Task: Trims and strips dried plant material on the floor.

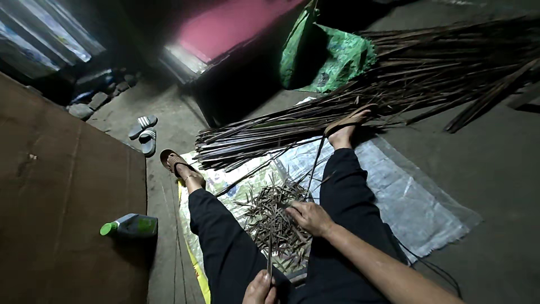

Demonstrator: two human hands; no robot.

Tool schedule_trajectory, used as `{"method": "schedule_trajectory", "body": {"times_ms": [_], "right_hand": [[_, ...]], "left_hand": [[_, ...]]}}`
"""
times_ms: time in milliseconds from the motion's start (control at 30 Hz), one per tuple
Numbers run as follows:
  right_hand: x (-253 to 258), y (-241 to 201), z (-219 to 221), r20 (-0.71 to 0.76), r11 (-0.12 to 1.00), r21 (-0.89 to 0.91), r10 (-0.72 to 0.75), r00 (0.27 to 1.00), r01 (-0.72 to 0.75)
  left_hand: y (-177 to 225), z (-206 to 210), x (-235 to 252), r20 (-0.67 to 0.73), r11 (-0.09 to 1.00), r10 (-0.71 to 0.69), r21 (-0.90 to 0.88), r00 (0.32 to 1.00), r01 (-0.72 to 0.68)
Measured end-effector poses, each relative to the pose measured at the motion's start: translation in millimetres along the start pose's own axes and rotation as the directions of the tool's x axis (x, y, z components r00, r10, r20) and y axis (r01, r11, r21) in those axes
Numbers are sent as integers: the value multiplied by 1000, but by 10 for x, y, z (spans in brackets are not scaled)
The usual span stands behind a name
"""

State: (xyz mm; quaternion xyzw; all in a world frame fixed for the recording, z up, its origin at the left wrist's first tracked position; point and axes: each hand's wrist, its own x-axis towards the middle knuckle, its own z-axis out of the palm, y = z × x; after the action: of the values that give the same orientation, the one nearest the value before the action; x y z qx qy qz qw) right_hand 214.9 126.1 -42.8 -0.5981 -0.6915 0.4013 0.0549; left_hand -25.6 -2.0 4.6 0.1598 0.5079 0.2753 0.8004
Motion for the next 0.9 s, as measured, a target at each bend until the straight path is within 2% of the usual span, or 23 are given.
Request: {"method": "schedule_trajectory", "body": {"times_ms": [100,233,400,533,667,733,800,867,900], "right_hand": [[-270,-266,109,97,981,96,-180,979,170],[-546,-448,437,129,896,144,-439,889,421],[-473,-297,555,35,850,8,-526,850,526],[-380,-172,563,7,869,-6,-494,869,494],[-312,-133,467,-24,921,-26,-390,921,389],[-249,-117,406,-28,954,-26,-300,954,299],[-173,-91,283,-41,991,6,-135,990,136],[-93,-39,126,-39,998,65,28,999,-26],[-70,-21,83,-50,993,110,53,997,-47]], "left_hand": [[11,38,49,-37,1000,3,11,999,-3],[26,155,78,-122,997,63,50,991,-57],[32,159,79,-114,994,94,73,989,-86],[30,123,71,-60,997,53,55,997,-49],[27,90,39,19,1000,19,18,1000,-19],[24,75,27,39,1000,18,16,999,-18],[13,68,19,62,1000,18,15,998,-19],[-1,60,12,65,1000,21,10,998,-22],[5,61,15,45,1000,26,16,999,-27]]}}
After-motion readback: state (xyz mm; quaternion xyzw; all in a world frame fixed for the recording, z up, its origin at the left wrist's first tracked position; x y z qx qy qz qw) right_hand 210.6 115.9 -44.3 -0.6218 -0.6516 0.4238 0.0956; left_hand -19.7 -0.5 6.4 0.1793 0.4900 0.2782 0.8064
